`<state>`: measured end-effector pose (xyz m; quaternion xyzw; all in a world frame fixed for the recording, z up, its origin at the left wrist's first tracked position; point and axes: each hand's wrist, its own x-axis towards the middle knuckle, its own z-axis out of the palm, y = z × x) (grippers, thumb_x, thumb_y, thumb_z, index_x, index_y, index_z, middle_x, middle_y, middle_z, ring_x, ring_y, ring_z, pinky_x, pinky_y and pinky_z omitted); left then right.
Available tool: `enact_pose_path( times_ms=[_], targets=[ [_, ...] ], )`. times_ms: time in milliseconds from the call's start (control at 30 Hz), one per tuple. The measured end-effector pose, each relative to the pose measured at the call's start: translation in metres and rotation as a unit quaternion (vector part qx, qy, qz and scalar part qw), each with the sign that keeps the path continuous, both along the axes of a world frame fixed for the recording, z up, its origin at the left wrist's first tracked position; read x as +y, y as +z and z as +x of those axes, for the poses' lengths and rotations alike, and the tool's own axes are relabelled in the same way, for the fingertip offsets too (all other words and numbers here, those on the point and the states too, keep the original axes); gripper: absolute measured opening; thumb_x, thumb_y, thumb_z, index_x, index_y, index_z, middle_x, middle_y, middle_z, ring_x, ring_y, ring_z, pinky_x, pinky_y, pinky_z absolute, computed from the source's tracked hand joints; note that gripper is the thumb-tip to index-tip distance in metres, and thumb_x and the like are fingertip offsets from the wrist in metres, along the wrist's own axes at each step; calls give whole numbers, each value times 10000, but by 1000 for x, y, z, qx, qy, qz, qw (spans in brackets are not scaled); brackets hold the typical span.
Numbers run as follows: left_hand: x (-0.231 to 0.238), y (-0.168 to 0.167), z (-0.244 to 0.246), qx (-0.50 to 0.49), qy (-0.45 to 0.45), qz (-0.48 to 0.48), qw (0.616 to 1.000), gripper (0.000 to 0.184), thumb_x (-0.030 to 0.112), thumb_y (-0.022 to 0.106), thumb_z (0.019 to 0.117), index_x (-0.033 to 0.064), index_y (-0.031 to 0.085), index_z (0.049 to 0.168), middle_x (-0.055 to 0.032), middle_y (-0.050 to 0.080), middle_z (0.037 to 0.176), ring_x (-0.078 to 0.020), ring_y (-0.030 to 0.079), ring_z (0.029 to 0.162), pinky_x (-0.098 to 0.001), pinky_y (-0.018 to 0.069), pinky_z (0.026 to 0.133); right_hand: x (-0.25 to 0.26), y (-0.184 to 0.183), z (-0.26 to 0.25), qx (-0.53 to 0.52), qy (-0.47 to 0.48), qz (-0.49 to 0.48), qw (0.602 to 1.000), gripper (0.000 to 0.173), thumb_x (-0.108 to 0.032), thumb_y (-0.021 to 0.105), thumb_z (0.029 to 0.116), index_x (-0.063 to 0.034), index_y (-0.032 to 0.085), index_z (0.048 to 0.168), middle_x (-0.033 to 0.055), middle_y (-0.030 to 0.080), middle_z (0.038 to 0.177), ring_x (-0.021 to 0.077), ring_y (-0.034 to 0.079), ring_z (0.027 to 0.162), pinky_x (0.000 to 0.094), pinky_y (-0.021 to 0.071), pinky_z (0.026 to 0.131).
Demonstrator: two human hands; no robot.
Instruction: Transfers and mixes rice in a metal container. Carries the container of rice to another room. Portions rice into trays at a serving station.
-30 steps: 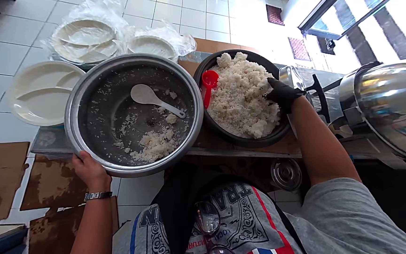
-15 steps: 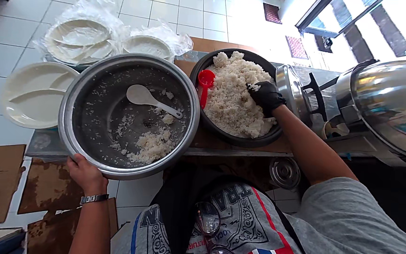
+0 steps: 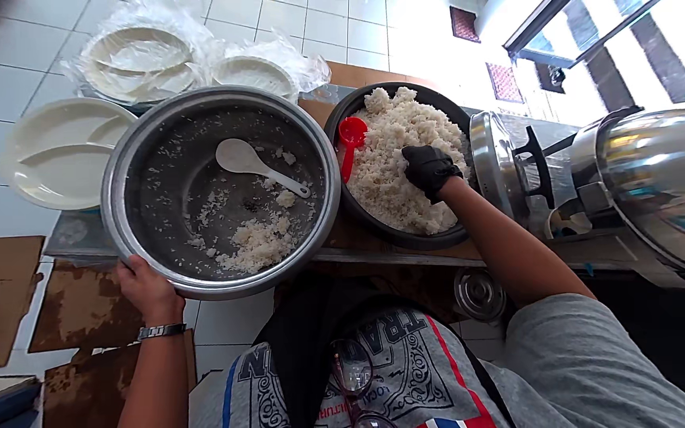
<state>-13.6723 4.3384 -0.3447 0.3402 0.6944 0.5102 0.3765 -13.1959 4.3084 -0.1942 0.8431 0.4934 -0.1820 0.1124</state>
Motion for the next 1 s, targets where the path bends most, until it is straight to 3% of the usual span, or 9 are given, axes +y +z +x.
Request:
enact_pose_path(
  times_ms=[167,233,300,400,467,567,700,800,1000],
  targets=[
    [2,-1,-2,-8,-4,2,1000,506,309,319,1134,7,355,1538,-185,471,1507,-177,515,1358,-365,426,1143,1,13,23,70,-18,57,996,261,-276,691,978,-81,754,1140,232,712,1142,431,657,1103,676,484,910],
    [3,3,0,-8,-3,2,1000,496,303,325,1133,3,371,1525,-184,489,1483,-175,526,1340,-361,434,1130,-2,19,35,166,-51,89,981,198,-182,734,960,-115,765,1144,192,708,1143,351,669,1015,582,521,856],
    [4,5,1,-3,-4,0,1000,489,300,321,1134,2,376,1518,-182,499,1468,-170,531,1329,-355,438,1123,-9,25,46,236,-82,110,962,280,-63,715,952,-168,744,1210,164,655,1274,341,651,1078,561,554,840],
    [5,7,1,-6,-5,-1,1000,491,294,317,1135,0,364,1526,-184,488,1481,-168,530,1331,-350,434,1129,-24,23,59,156,-91,120,976,384,-61,752,898,-196,746,1258,194,667,1309,416,619,1197,665,484,950],
    [5,7,1,-3,-5,-2,1000,491,294,319,1135,-2,368,1524,-187,485,1483,-171,527,1335,-351,430,1130,-32,10,63,81,-68,77,991,475,-166,810,862,-119,701,1322,262,654,1302,481,583,1240,729,416,1004],
    [5,6,1,-1,-7,-1,1000,485,298,314,1136,9,376,1520,-178,492,1479,-166,530,1331,-354,434,1127,-35,-20,55,0,-68,5,998,818,-312,884,779,-26,505,1445,320,565,1354,523,528,1282,720,448,979],
    [4,10,2,-4,-8,3,1000,487,287,316,1136,-1,376,1523,-184,491,1485,-164,524,1341,-348,424,1137,-28,-51,52,-24,-110,55,992,954,-277,910,711,-42,419,1494,327,521,1382,528,507,1296,689,478,966],
    [4,10,1,4,-16,6,1000,477,263,311,1135,-23,381,1510,-194,491,1475,-158,529,1326,-332,420,1133,-32,-59,62,-7,-99,91,991,917,-249,912,703,-91,465,1488,288,582,1344,483,558,1267,672,471,994],
    [5,5,-4,2,-22,-2,1000,508,312,316,1134,2,369,1532,-196,477,1504,-194,515,1361,-387,417,1151,-42,-48,73,73,-157,151,973,635,-261,819,826,-157,600,1413,256,646,1302,469,593,1234,706,450,990]
  ],
)
